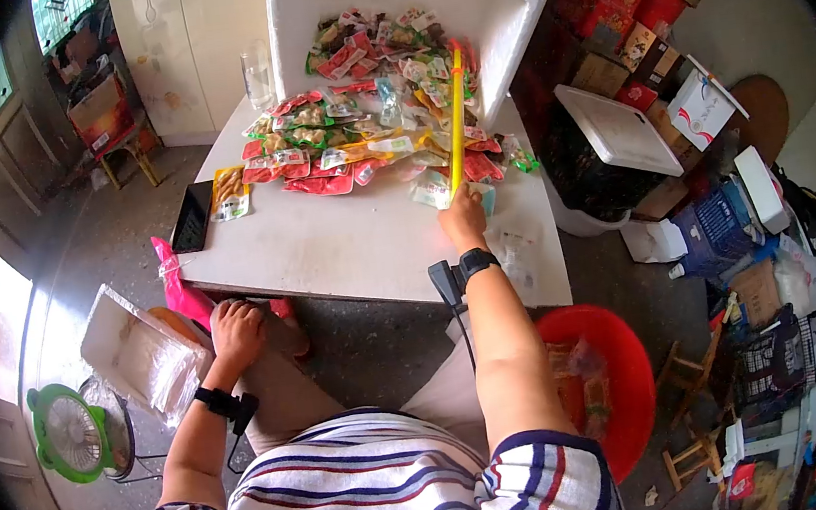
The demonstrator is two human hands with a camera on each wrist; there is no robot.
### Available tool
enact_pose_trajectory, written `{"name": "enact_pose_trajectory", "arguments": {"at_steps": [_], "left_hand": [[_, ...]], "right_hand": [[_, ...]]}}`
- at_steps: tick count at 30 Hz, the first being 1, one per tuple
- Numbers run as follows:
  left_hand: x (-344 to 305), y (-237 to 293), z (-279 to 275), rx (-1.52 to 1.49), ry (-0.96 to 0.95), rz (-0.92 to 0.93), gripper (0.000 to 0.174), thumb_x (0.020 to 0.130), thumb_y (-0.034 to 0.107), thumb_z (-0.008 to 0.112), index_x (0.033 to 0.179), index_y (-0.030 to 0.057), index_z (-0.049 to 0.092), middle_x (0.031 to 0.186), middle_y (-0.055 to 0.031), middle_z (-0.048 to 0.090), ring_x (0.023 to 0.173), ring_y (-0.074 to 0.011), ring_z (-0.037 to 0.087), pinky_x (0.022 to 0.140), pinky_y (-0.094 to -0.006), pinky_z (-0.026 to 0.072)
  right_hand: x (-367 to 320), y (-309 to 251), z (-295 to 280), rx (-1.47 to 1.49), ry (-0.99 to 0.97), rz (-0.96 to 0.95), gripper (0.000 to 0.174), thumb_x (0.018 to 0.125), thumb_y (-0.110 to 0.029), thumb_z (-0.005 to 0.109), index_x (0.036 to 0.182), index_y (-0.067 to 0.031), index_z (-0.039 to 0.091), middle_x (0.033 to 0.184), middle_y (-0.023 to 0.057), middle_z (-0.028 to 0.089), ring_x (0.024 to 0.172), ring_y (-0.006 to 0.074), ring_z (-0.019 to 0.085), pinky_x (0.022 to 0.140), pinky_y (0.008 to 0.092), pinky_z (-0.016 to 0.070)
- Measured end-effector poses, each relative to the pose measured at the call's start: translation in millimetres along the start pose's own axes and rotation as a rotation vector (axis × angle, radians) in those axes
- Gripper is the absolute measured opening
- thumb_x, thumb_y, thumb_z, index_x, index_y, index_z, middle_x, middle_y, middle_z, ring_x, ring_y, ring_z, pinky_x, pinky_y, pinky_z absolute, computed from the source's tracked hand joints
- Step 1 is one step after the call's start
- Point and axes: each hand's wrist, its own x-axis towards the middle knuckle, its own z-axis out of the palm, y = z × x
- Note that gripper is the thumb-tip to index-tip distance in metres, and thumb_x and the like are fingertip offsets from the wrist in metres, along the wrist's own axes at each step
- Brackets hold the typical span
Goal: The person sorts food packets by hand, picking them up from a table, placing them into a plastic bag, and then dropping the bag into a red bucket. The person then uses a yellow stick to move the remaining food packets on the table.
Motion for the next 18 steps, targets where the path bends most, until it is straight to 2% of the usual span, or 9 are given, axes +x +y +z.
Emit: {"name": "enact_pose_trajectory", "arguments": {"at_steps": [3, 4, 5, 9, 12, 16, 18], "left_hand": [[2, -3, 0, -0.004, -0.03, -0.007, 0.009, 0.062, 0.016, 0.052, 0.067, 0.0084, 0.052, 0.072, -0.0053, 0.054, 0.079, -0.0198, 0.05, 0.078, -0.0353, 0.0333], [2, -3, -1, -0.01, -0.018, -0.01, 0.009, 0.062, 0.016, 0.052, 0.066, 0.0084, 0.052, 0.071, -0.0054, 0.054, 0.078, -0.02, 0.05, 0.077, -0.0353, 0.0333], [3, -2, -3, -0.019, -0.006, -0.012, 0.009, 0.062, 0.017, 0.052, 0.066, 0.0083, 0.052, 0.071, -0.0055, 0.054, 0.077, -0.0201, 0.05, 0.077, -0.0352, 0.0333], [5, 1, -7, -0.013, 0.022, -0.04, 0.01, 0.061, 0.018, 0.053, 0.064, 0.0083, 0.051, 0.068, -0.0057, 0.053, 0.075, -0.0205, 0.05, 0.076, -0.0353, 0.0336], [7, 2, -8, -0.037, 0.019, -0.044, 0.01, 0.061, 0.018, 0.053, 0.063, 0.0084, 0.051, 0.067, -0.0057, 0.053, 0.074, -0.0207, 0.05, 0.075, -0.0356, 0.0338], [8, 4, -8, -0.041, 0.017, -0.043, 0.01, 0.061, 0.019, 0.053, 0.063, 0.0085, 0.051, 0.067, -0.0058, 0.052, 0.074, -0.021, 0.05, 0.075, -0.0357, 0.0339], [7, 4, -5, -0.055, 0.057, -0.035, 0.011, 0.061, 0.019, 0.053, 0.063, 0.0084, 0.052, 0.067, -0.0059, 0.052, 0.074, -0.0212, 0.05, 0.076, -0.0357, 0.0339]], "right_hand": [[21, 10, 12, 0.121, -0.116, 0.093, 0.044, 0.068, -0.014, 0.051, 0.107, -0.0013, 0.036, 0.097, 0.0224, 0.048, 0.084, 0.0368, 0.051, 0.071, 0.041, 0.0434], [21, 8, 6, 0.14, -0.073, 0.15, 0.038, 0.069, -0.012, 0.048, 0.103, 0.0019, 0.038, 0.093, 0.0224, 0.051, 0.081, 0.0362, 0.053, 0.07, 0.0406, 0.044], [21, 8, -2, 0.19, -0.067, 0.209, 0.037, 0.069, -0.013, 0.049, 0.102, -0.0004, 0.039, 0.09, 0.021, 0.053, 0.079, 0.0335, 0.055, 0.068, 0.0402, 0.045], [34, 38, 14, 0.665, 0.023, -0.045, 0.035, 0.071, -0.016, 0.051, 0.103, -0.0045, 0.04, 0.081, 0.0152, 0.054, 0.067, 0.0252, 0.056, 0.058, 0.0336, 0.0459], [20, 43, 4, 0.743, -0.001, -0.024, 0.036, 0.073, -0.017, 0.051, 0.105, -0.0049, 0.039, 0.076, 0.0118, 0.054, 0.058, 0.0205, 0.055, 0.052, 0.0303, 0.0446], [-15, 27, -34, 0.714, -0.234, 0.055, 0.04, 0.077, -0.014, 0.047, 0.114, -0.007, 0.034, 0.065, 0.0064, 0.049, 0.041, 0.013, 0.046, 0.035, 0.0283, 0.0372], [-32, 21, -44, 0.69, -0.269, 0.106, 0.041, 0.078, -0.013, 0.046, 0.116, -0.0074, 0.032, 0.064, 0.0067, 0.049, 0.04, 0.0136, 0.046, 0.035, 0.028, 0.0372]]}}
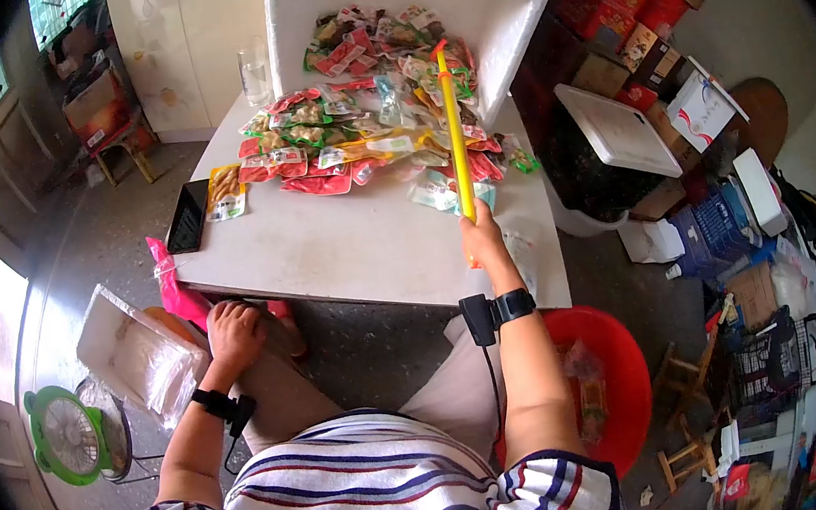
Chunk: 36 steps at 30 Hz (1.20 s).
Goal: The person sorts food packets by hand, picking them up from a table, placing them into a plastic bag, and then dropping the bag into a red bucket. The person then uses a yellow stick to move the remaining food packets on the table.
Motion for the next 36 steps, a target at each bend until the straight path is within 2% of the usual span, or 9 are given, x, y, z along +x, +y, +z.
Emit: {"name": "enact_pose_trajectory", "arguments": {"at_steps": [9, 11, 18, 21, 25, 27, 30, 34, 36], "left_hand": [[2, 6, -6, 0.021, -0.076, -0.014, 0.011, 0.062, 0.019, 0.053, 0.065, 0.0078, 0.052, 0.07, -0.0064, 0.053, 0.076, -0.022, 0.05, 0.077, -0.0365, 0.0336], [3, 6, -3, 0.024, -0.1, -0.018, 0.012, 0.062, 0.019, 0.054, 0.065, 0.0079, 0.052, 0.07, -0.0065, 0.053, 0.076, -0.0219, 0.05, 0.077, -0.0364, 0.0334], [2, 7, 0, 0.026, -0.13, -0.015, 0.012, 0.061, 0.018, 0.053, 0.067, 0.0079, 0.052, 0.073, -0.0062, 0.054, 0.08, -0.0212, 0.05, 0.08, -0.0365, 0.0322], [1, 4, 3, 0.042, -0.138, 0.005, 0.012, 0.06, 0.017, 0.053, 0.068, 0.0082, 0.052, 0.075, -0.0057, 0.054, 0.081, -0.0209, 0.049, 0.079, -0.0369, 0.0321], [6, 8, 2, 0.045, -0.161, 0.005, 0.012, 0.06, 0.018, 0.054, 0.068, 0.009, 0.052, 0.074, -0.0052, 0.053, 0.081, -0.0204, 0.048, 0.078, -0.0366, 0.0323], [7, 9, 2, 0.06, -0.21, -0.012, 0.012, 0.06, 0.018, 0.054, 0.069, 0.0093, 0.052, 0.073, -0.005, 0.053, 0.081, -0.02, 0.048, 0.078, -0.0361, 0.0325], [4, 3, 10, 0.049, -0.122, 0.022, 0.012, 0.059, 0.018, 0.054, 0.067, 0.0094, 0.052, 0.072, -0.0049, 0.052, 0.08, -0.02, 0.049, 0.077, -0.0355, 0.0328], [0, 0, 10, 0.022, -0.057, 0.029, 0.011, 0.059, 0.018, 0.054, 0.066, 0.009, 0.051, 0.069, -0.0045, 0.052, 0.077, -0.0199, 0.049, 0.076, -0.0348, 0.0334], [0, -1, 6, 0.022, -0.041, 0.035, 0.01, 0.059, 0.017, 0.053, 0.065, 0.009, 0.051, 0.068, -0.0047, 0.052, 0.076, -0.02, 0.049, 0.076, -0.0347, 0.0339]], "right_hand": [[-106, 33, -19, 0.112, -0.16, 0.151, 0.05, 0.076, -0.016, 0.049, 0.121, -0.008, 0.028, 0.061, 0.0069, 0.049, 0.041, 0.0132, 0.047, 0.037, 0.0269, 0.0391], [-131, 53, -22, 0.118, -0.164, 0.05, 0.049, 0.076, -0.012, 0.049, 0.12, -0.0076, 0.028, 0.06, 0.0056, 0.048, 0.041, 0.0122, 0.046, 0.037, 0.0255, 0.0389], [-214, 45, -56, 0.419, -0.304, 0.16, 0.049, 0.078, -0.005, 0.045, 0.122, -0.0085, 0.024, 0.071, 0.0062, 0.049, 0.049, 0.0114, 0.048, 0.042, 0.0256, 0.0409], [-227, 37, -87, 0.404, -0.325, 0.175, 0.051, 0.078, -0.004, 0.046, 0.123, -0.0078, 0.023, 0.074, 0.0076, 0.049, 0.049, 0.0121, 0.048, 0.044, 0.0255, 0.0417], [-202, 23, -100, 0.425, -0.354, 0.032, 0.048, 0.077, -0.004, 0.046, 0.122, -0.0059, 0.028, 0.076, 0.0087, 0.049, 0.05, 0.0122, 0.048, 0.045, 0.0236, 0.0415], [-169, 14, -81, 0.35, -0.314, 0.001, 0.047, 0.078, -0.005, 0.044, 0.122, -0.0054, 0.029, 0.072, 0.0067, 0.048, 0.048, 0.0109, 0.047, 0.044, 0.023, 0.04], [-106, -11, -50, 0.221, -0.32, -0.003, 0.046, 0.078, -0.011, 0.045, 0.121, -0.0042, 0.029, 0.061, 0.0033, 0.046, 0.043, 0.0103, 0.045, 0.039, 0.0231, 0.0381], [-34, -34, 0, 0.187, -0.396, 0.028, 0.047, 0.077, -0.015, 0.046, 0.12, -0.0045, 0.029, 0.061, 0.0043, 0.046, 0.042, 0.0121, 0.046, 0.038, 0.0256, 0.0392], [-30, -41, 10, 0.143, -0.428, 0.056, 0.048, 0.077, -0.015, 0.046, 0.12, -0.0053, 0.029, 0.062, 0.0048, 0.047, 0.042, 0.0127, 0.046, 0.038, 0.0264, 0.0398]]}}
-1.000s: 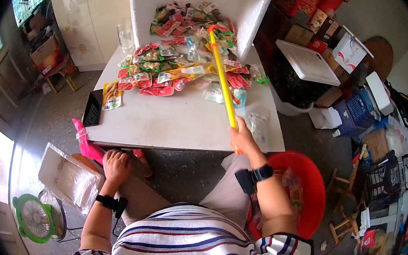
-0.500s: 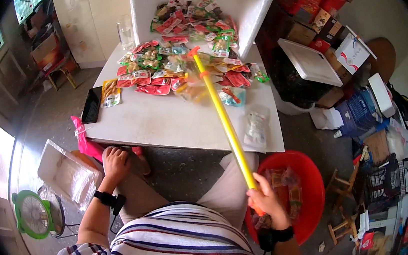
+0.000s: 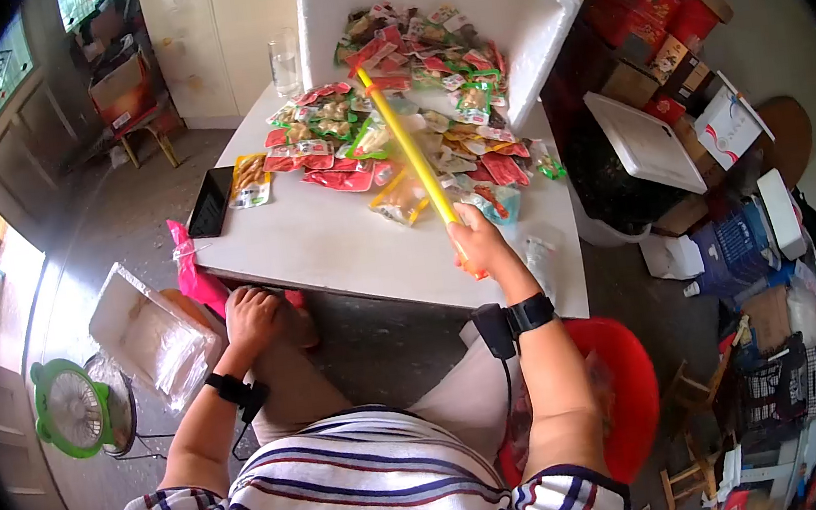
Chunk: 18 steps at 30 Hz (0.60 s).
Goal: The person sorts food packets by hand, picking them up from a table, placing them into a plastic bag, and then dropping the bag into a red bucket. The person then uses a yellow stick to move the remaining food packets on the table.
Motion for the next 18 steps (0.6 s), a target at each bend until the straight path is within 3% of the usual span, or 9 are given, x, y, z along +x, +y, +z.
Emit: {"name": "enact_pose_trajectory", "arguments": {"at_steps": [10, 18], "left_hand": [[3, 3, -3, -0.013, -0.037, -0.046, 0.009, 0.06, 0.016, 0.052, 0.063, 0.0083, 0.05, 0.068, -0.0054, 0.053, 0.078, -0.0201, 0.05, 0.077, -0.0348, 0.0336], [2, 2, 0, -0.013, 0.017, -0.018, 0.012, 0.059, 0.019, 0.054, 0.063, 0.0083, 0.051, 0.067, -0.0054, 0.052, 0.075, -0.0202, 0.05, 0.076, -0.0344, 0.0346]], "right_hand": [[-115, 47, -11, -0.24, -0.092, 0.015, 0.048, 0.079, -0.013, 0.045, 0.123, -0.0063, 0.026, 0.064, 0.0044, 0.047, 0.044, 0.0107, 0.046, 0.04, 0.024, 0.0393], [-187, 37, -14, 0.055, -0.089, 0.046, 0.047, 0.079, -0.007, 0.046, 0.121, -0.0022, 0.026, 0.07, 0.0056, 0.048, 0.05, 0.0101, 0.047, 0.044, 0.0233, 0.0411]]}}
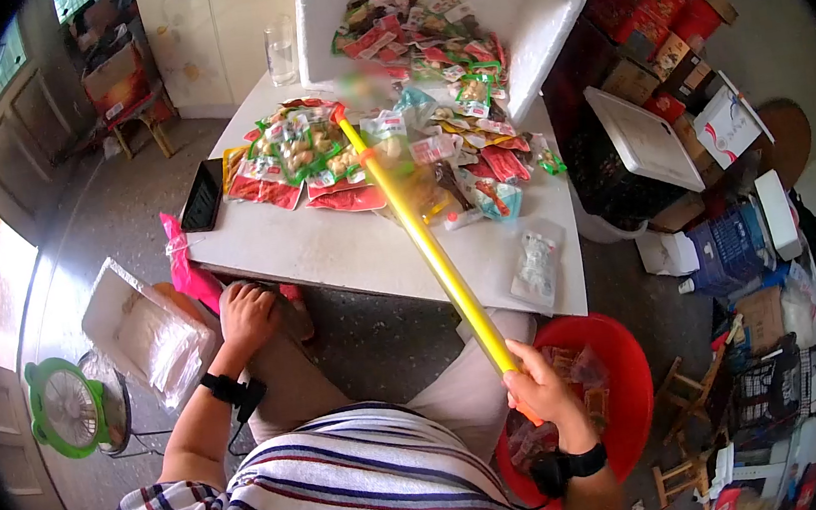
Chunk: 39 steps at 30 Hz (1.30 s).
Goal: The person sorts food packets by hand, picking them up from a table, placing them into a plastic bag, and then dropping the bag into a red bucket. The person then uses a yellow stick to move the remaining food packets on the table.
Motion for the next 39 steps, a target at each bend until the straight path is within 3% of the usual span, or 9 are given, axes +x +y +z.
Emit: {"name": "enact_pose_trajectory", "arguments": {"at_steps": [3, 7, 15, 24, 28, 30, 34, 39], "left_hand": [[0, 1, 2, 0.021, -0.034, -0.006, 0.012, 0.06, 0.019, 0.054, 0.064, 0.0082, 0.051, 0.068, -0.0055, 0.052, 0.076, -0.0204, 0.05, 0.077, -0.0347, 0.0343], [3, 2, 0, 0.033, -0.109, -0.013, 0.013, 0.06, 0.019, 0.053, 0.067, 0.0082, 0.051, 0.07, -0.0053, 0.052, 0.077, -0.0206, 0.05, 0.077, -0.035, 0.0342], [2, 3, -2, 0.01, -0.035, -0.019, 0.01, 0.062, 0.017, 0.053, 0.062, 0.0081, 0.049, 0.068, -0.0061, 0.052, 0.076, -0.0214, 0.05, 0.076, -0.0357, 0.0338], [2, 4, -1, 0.02, -0.016, -0.015, 0.013, 0.059, 0.018, 0.054, 0.067, 0.0079, 0.053, 0.069, -0.0054, 0.054, 0.076, -0.0199, 0.051, 0.077, -0.0342, 0.0347], [6, 7, -2, 0.01, -0.048, -0.016, 0.009, 0.061, 0.017, 0.053, 0.062, 0.0086, 0.05, 0.068, -0.0055, 0.052, 0.076, -0.0207, 0.05, 0.077, -0.0352, 0.034], [7, 8, 1, 0.022, -0.088, -0.017, 0.009, 0.061, 0.017, 0.053, 0.062, 0.0086, 0.05, 0.067, -0.0054, 0.052, 0.076, -0.0208, 0.05, 0.077, -0.0354, 0.0337], [6, 5, 8, 0.026, -0.056, 0.004, 0.009, 0.061, 0.017, 0.053, 0.063, 0.0086, 0.05, 0.066, -0.0054, 0.051, 0.075, -0.0211, 0.05, 0.077, -0.0358, 0.0336], [6, 4, 4, 0.02, -0.065, 0.004, 0.009, 0.061, 0.017, 0.053, 0.063, 0.0083, 0.05, 0.066, -0.0056, 0.051, 0.075, -0.0211, 0.05, 0.077, -0.0354, 0.0337]], "right_hand": [[15, 4, 1, 0.051, 0.071, -0.09, 0.044, 0.079, -0.007, 0.045, 0.119, -0.0009, 0.029, 0.07, 0.0068, 0.049, 0.048, 0.0106, 0.048, 0.043, 0.0238, 0.0411], [82, -5, -7, 0.019, 0.167, -0.142, 0.043, 0.08, -0.011, 0.043, 0.12, -0.0025, 0.028, 0.069, 0.0063, 0.049, 0.048, 0.0112, 0.048, 0.042, 0.0239, 0.0409], [162, -27, -19, -0.071, 0.242, -0.052, 0.046, 0.079, -0.015, 0.046, 0.12, -0.0038, 0.029, 0.064, 0.005, 0.048, 0.043, 0.0115, 0.046, 0.037, 0.0252, 0.038], [57, -7, -21, -0.114, 0.176, 0.049, 0.044, 0.078, -0.01, 0.045, 0.119, -0.0021, 0.03, 0.068, 0.0061, 0.047, 0.048, 0.0112, 0.047, 0.044, 0.0241, 0.0403], [12, -4, -33, 0.159, 0.057, 0.016, 0.044, 0.079, -0.009, 0.045, 0.12, -0.0021, 0.029, 0.072, 0.0093, 0.049, 0.052, 0.012, 0.049, 0.045, 0.0234, 0.0413], [17, -3, -37, 0.15, 0.115, -0.045, 0.046, 0.079, -0.01, 0.045, 0.121, -0.0019, 0.027, 0.073, 0.0096, 0.05, 0.051, 0.0118, 0.049, 0.044, 0.023, 0.0414], [64, -23, -44, 0.13, 0.291, -0.122, 0.044, 0.081, -0.014, 0.044, 0.12, -0.0038, 0.028, 0.07, 0.0075, 0.05, 0.048, 0.0115, 0.048, 0.039, 0.0229, 0.0398], [173, -44, -77, -0.01, 0.391, -0.169, 0.043, 0.079, -0.017, 0.047, 0.118, -0.0059, 0.031, 0.069, 0.0067, 0.05, 0.047, 0.0127, 0.048, 0.038, 0.0252, 0.04]]}}
